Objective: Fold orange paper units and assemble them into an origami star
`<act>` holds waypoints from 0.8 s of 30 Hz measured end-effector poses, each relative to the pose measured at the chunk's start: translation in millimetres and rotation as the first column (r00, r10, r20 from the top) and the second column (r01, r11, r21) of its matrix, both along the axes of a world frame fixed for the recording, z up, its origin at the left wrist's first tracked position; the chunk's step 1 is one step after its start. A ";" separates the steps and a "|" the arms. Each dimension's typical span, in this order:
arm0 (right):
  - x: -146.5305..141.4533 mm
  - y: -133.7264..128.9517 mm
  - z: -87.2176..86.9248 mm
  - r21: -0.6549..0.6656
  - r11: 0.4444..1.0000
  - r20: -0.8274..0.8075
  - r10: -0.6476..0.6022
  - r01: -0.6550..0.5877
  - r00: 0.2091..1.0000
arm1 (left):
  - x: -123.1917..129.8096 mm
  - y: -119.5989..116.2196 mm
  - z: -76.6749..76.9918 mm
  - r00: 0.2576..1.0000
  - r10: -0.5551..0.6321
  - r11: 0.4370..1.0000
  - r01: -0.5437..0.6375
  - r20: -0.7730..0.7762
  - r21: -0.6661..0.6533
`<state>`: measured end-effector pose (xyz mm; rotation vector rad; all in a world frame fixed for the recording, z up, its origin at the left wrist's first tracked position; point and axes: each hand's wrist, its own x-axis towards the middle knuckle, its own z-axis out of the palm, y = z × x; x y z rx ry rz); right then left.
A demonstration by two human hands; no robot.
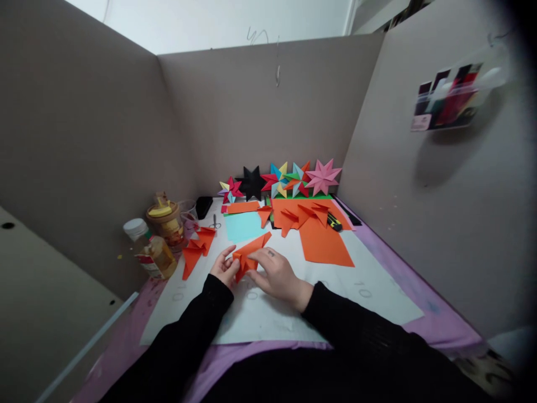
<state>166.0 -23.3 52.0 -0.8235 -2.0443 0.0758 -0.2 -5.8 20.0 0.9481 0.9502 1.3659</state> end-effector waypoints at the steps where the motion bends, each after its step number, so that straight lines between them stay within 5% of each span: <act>1: -2.6 0.0 -1.2 -0.039 0.999 0.006 0.004 -0.003 1.000 | 0.4 0.1 -0.9 1.000 -0.005 1.000 0.005 0.026 0.000; 10: -11.0 4.0 -7.3 -0.189 0.982 -0.110 -0.044 0.023 0.993 | 11.7 -10.7 -5.7 0.994 -0.099 0.995 0.098 0.039 0.028; 17: -1.1 9.2 -9.3 0.030 1.000 -0.156 0.011 -0.007 0.988 | 11.4 -12.5 -7.9 0.978 -0.035 0.968 0.084 -0.205 0.235; 24: 5.6 12.0 -9.7 0.221 0.975 -0.125 0.030 -0.001 0.992 | 12.7 -17.1 -14.1 0.974 -0.067 0.963 0.120 -0.216 0.242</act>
